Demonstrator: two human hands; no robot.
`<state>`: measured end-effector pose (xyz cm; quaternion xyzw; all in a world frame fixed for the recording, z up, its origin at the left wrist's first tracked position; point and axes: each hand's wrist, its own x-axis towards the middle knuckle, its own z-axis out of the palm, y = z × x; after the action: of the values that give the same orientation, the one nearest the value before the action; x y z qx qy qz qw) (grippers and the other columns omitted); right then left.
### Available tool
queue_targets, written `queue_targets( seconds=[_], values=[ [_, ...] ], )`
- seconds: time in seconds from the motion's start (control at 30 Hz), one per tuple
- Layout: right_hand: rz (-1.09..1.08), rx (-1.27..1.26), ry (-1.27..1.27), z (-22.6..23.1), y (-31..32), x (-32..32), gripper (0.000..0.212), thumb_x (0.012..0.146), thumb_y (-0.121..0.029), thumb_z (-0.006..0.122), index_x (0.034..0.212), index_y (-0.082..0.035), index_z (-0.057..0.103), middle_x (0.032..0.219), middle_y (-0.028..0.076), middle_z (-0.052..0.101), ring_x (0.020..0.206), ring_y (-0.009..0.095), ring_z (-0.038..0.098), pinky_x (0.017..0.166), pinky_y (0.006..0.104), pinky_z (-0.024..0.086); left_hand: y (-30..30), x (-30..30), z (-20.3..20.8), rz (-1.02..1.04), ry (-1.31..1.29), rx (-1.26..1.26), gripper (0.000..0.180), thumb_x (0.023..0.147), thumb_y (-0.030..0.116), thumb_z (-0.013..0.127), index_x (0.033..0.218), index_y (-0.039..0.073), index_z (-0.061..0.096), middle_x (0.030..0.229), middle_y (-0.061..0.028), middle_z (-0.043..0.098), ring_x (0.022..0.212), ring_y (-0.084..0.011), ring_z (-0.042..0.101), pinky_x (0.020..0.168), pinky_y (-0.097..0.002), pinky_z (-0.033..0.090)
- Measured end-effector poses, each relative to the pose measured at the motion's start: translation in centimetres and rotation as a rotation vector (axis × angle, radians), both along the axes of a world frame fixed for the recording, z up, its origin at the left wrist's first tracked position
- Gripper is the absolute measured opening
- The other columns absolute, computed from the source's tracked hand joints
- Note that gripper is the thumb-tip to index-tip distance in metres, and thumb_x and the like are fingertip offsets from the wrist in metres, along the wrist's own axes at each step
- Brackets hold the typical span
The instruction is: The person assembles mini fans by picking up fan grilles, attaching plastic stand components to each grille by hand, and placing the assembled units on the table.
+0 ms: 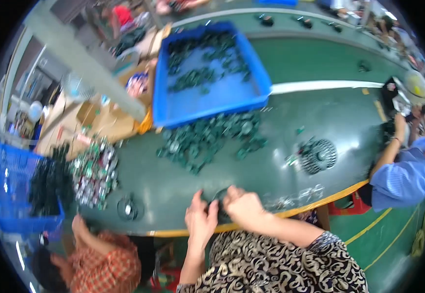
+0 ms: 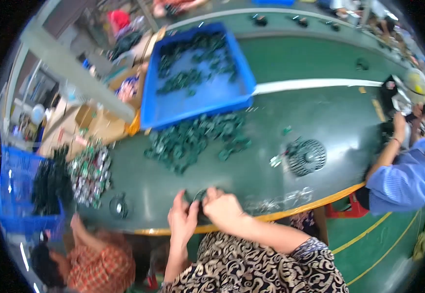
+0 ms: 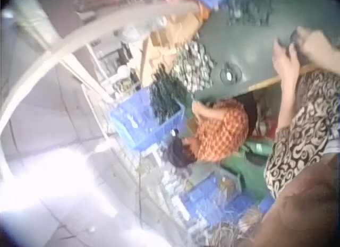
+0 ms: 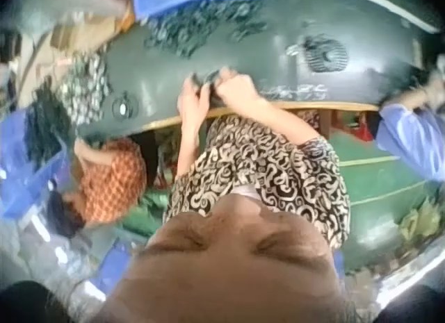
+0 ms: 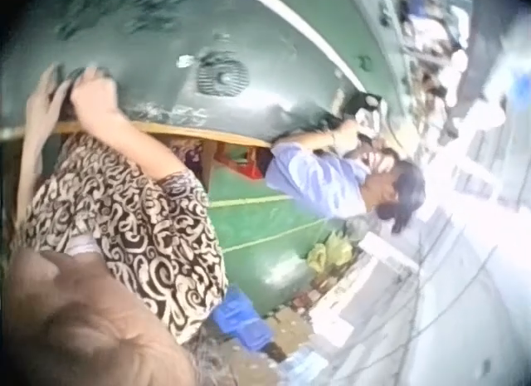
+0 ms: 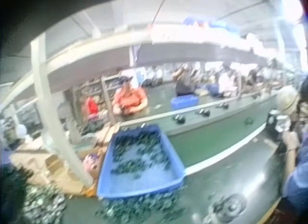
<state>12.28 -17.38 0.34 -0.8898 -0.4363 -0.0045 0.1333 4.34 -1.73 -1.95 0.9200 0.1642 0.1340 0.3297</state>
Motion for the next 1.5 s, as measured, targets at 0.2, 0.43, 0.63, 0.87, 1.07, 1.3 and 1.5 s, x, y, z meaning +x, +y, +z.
queue_targets(
  seconds=[0.2, 0.43, 0.63, 0.87, 1.07, 1.3, 1.5],
  values=[
    [-0.009, 0.253, 0.247, -1.8, -0.2, -1.3, 0.042, 0.086, -0.037, 0.074, 0.096, 0.003, 0.069, 0.105, 0.017, 0.059, 0.099, 0.031, 0.065, 0.076, 0.0385, 0.059, 0.0, -0.7, 0.3, 0.092, 0.024, -0.172, 0.044, 0.091, 0.016, 0.074, 0.127, -0.005, 0.059, 0.063, -0.0092, 0.054, 0.058, -0.0216, 0.056, 0.059, -0.0381, 0.047],
    [0.128, 0.175, 0.273, -1.9, -3.9, -1.4, 0.028, 0.090, -0.025, 0.071, 0.113, -0.009, 0.072, 0.146, 0.020, 0.049, 0.121, 0.034, 0.056, 0.090, 0.0432, 0.057, 7.5, -0.6, -2.4, 0.058, -0.198, -0.438, 0.037, 0.096, 0.008, 0.071, 0.130, -0.003, 0.061, 0.121, -0.0146, 0.062, 0.106, -0.0217, 0.061, 0.093, -0.0347, 0.050],
    [-0.314, 0.464, -0.061, 2.0, -10.3, 2.5, 0.020, 0.078, -0.013, 0.082, 0.096, -0.007, 0.077, 0.131, 0.012, 0.063, 0.100, 0.030, 0.065, 0.081, 0.0395, 0.059, 20.2, -4.9, -3.0, 0.606, -0.250, 0.764, 0.052, 0.097, 0.031, 0.069, 0.136, 0.000, 0.058, 0.144, -0.0259, 0.051, 0.131, -0.0441, 0.047, 0.110, -0.0532, 0.037],
    [-0.790, 0.393, -0.271, 3.6, -17.0, 5.7, 0.023, 0.080, -0.008, 0.081, 0.101, -0.002, 0.075, 0.130, 0.018, 0.064, 0.109, 0.037, 0.067, 0.087, 0.0423, 0.058, 24.7, -9.6, -4.9, 0.908, -0.091, 0.690, 0.066, 0.098, 0.044, 0.064, 0.152, 0.010, 0.048, 0.143, -0.0305, 0.050, 0.131, -0.0487, 0.047, 0.108, -0.0572, 0.038],
    [-0.862, 0.281, -0.254, 3.5, -18.0, 5.7, 0.031, 0.079, -0.012, 0.083, 0.107, -0.003, 0.073, 0.132, 0.015, 0.063, 0.114, 0.037, 0.065, 0.091, 0.0438, 0.056, 22.0, -9.2, -5.0, 0.623, -0.162, 0.227, 0.056, 0.093, 0.006, 0.067, 0.148, 0.006, 0.054, 0.133, -0.0212, 0.059, 0.123, -0.0372, 0.055, 0.108, -0.0456, 0.042],
    [-0.521, 0.494, -0.203, 3.6, -10.8, 6.5, 0.028, 0.078, -0.008, 0.085, 0.102, -0.003, 0.072, 0.111, 0.012, 0.069, 0.100, 0.033, 0.069, 0.082, 0.0412, 0.057, 8.6, -5.4, 0.7, 0.336, -0.079, -0.425, 0.049, 0.100, 0.005, 0.064, 0.147, 0.002, 0.053, 0.114, -0.0087, 0.067, 0.097, -0.0121, 0.062, 0.087, -0.0254, 0.050],
    [-0.471, 0.459, -0.126, 0.3, -7.3, 10.0, 0.029, 0.086, -0.016, 0.079, 0.112, -0.004, 0.073, 0.121, 0.014, 0.070, 0.109, 0.034, 0.068, 0.090, 0.0426, 0.058, 0.5, -3.3, 2.3, 0.029, 0.052, -0.400, 0.060, 0.097, 0.011, 0.070, 0.151, 0.002, 0.046, 0.085, -0.0050, 0.065, 0.073, -0.0092, 0.058, 0.067, -0.0269, 0.051]
  ],
)
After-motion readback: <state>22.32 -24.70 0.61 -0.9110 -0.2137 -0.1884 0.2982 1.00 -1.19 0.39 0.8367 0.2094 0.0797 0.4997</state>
